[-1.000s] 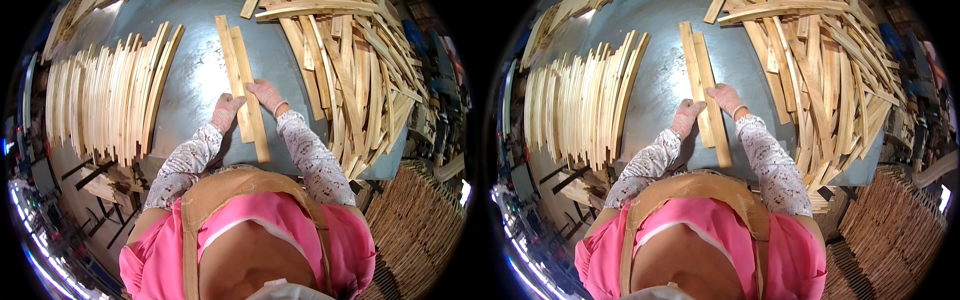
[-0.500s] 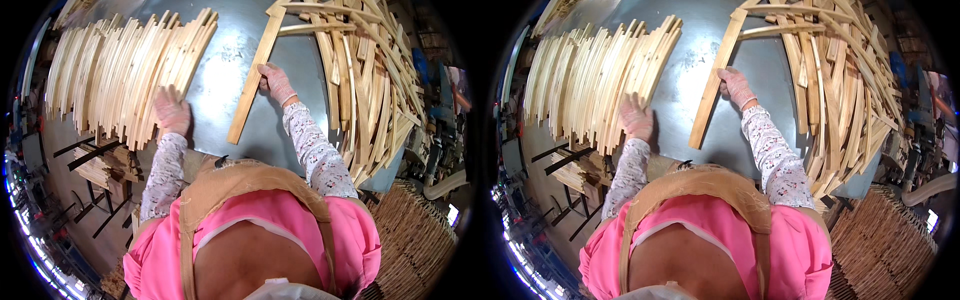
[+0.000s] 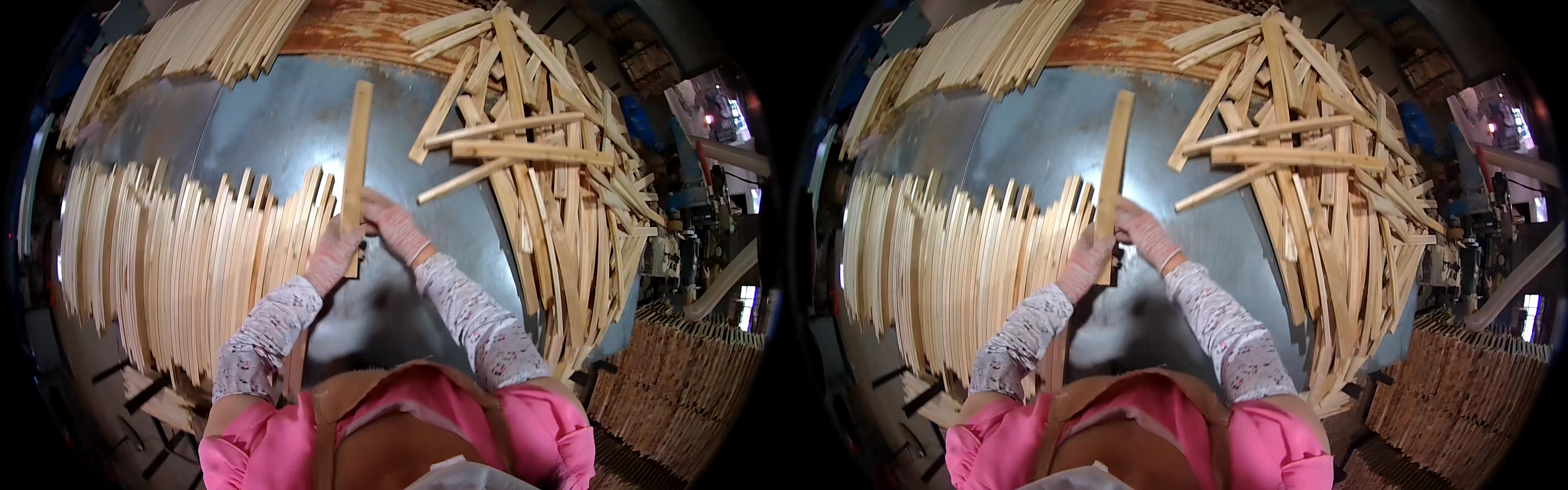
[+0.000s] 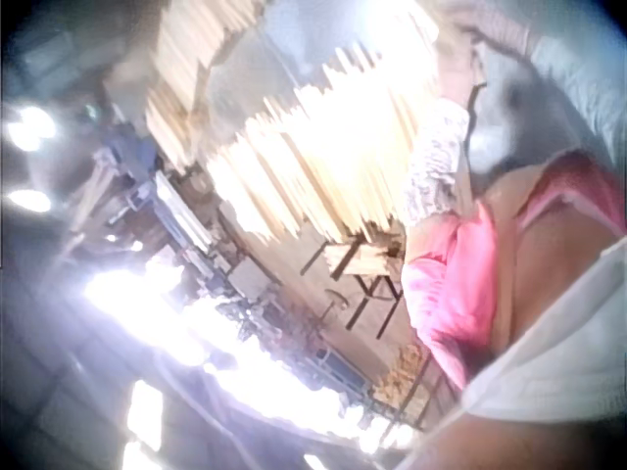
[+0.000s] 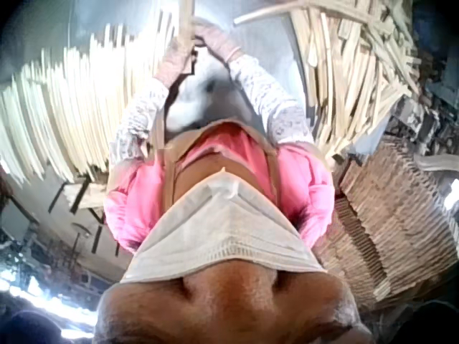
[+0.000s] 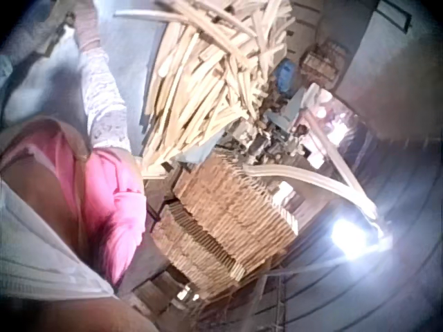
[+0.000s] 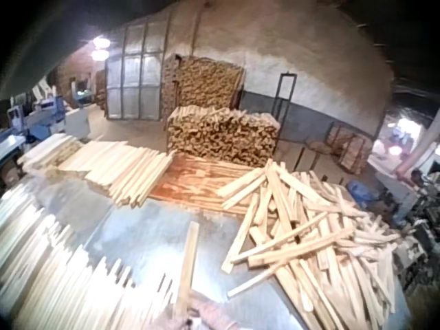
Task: The person sorts thin wooden strips on a metal table, picking them up from a disorganized pile and arranging them into neat stacks. The person repeatedly gathers strips, aligns them, and places them into a growing organized pile on the left side of the table.
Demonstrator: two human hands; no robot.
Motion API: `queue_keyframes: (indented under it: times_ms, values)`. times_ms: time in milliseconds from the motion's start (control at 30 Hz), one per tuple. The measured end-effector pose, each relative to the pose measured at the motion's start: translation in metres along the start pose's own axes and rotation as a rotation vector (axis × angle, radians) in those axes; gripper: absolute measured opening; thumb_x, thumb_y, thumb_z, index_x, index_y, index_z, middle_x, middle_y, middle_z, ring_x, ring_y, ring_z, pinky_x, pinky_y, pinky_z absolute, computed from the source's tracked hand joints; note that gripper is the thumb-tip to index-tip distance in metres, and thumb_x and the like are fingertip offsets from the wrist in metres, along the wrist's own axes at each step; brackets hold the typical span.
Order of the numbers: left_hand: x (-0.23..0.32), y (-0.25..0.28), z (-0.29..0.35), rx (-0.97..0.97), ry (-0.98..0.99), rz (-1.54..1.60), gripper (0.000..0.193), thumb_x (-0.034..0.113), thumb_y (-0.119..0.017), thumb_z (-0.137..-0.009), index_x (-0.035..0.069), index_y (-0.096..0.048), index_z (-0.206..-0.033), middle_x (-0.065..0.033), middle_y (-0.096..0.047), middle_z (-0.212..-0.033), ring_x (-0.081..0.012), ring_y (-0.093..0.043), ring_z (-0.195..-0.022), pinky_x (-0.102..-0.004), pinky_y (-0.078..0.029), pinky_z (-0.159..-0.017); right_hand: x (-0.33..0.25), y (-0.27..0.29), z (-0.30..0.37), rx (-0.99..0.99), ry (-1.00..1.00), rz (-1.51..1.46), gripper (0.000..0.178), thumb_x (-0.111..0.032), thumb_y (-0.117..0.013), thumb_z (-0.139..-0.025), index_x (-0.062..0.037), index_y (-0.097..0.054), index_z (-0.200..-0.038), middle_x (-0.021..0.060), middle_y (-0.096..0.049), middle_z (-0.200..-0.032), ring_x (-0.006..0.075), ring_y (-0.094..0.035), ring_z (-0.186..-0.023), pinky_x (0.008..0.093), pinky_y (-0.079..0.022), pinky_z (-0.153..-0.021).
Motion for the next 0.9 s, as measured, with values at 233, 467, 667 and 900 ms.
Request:
queue_keyframes:
  times_ms: [233, 467, 667, 900]
  values:
    - [0.095, 0.0, -0.155, -0.017, -0.007, -0.077, 0.029, 0.02, -0.07, -0.103, -0.001, -0.063, -0.122, -0.0105, -0.072, -0.089, -0.0175, -0.072, -0.078, -0.0324, -0.059, -0.069, 0.067, 0.075, -0.043, 0.315, 0.006, -0.3, 0.03, -0.013, -0.064, -0.108, 0.0001, -0.068, -0.134, 0.0001, -0.068, -0.106, 0.0088, -0.059, -0.083, 0.0244, -0.053, -0.079]
    - [0.226, 0.133, -0.389, 0.559, -0.407, -0.934, 0.067, 0.047, -0.071, -0.099, -0.001, -0.06, -0.144, -0.0242, -0.074, -0.125, -0.0369, -0.071, -0.12, -0.042, -0.054, -0.105, 0.055, 0.167, 0.044, 0.709, -0.06, -0.22, 0.035, -0.022, -0.068, -0.108, 0.0006, -0.067, -0.135, 0.0043, -0.069, -0.1, 0.0114, -0.062, -0.084, 0.0279, -0.053, -0.077]
    - [0.177, -0.154, -0.299, -0.342, -0.551, -0.965, 0.072, 0.051, -0.068, -0.097, -0.001, -0.059, -0.147, -0.0247, -0.068, -0.14, -0.0382, -0.064, -0.132, -0.0423, -0.05, -0.113, 0.06, 0.279, 0.012, 0.798, 0.152, -0.372, 0.039, -0.036, -0.054, -0.113, -0.0048, -0.068, -0.13, 0.0076, -0.072, -0.105, 0.0193, -0.066, -0.082, 0.0324, -0.054, -0.075]
    - [0.067, -0.242, -0.158, -0.511, -0.538, -0.976, 0.079, 0.044, -0.075, -0.086, 0.009, -0.053, -0.153, -0.024, -0.06, -0.145, -0.0485, -0.061, -0.128, -0.0509, -0.051, -0.111, 0.019, 0.233, 0.028, 0.946, -0.074, 0.516, 0.041, -0.024, -0.055, -0.108, 0.0003, -0.062, -0.14, 0.0195, -0.072, -0.128, 0.0333, -0.07, -0.116, 0.0431, -0.056, -0.098]
Point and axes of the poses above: each hand's wrist, its own z-axis away from the middle knuckle, its own y-axis out of the back of the hand, x = y × z, the point moved 5 cm from there along -z, towards the middle knuckle
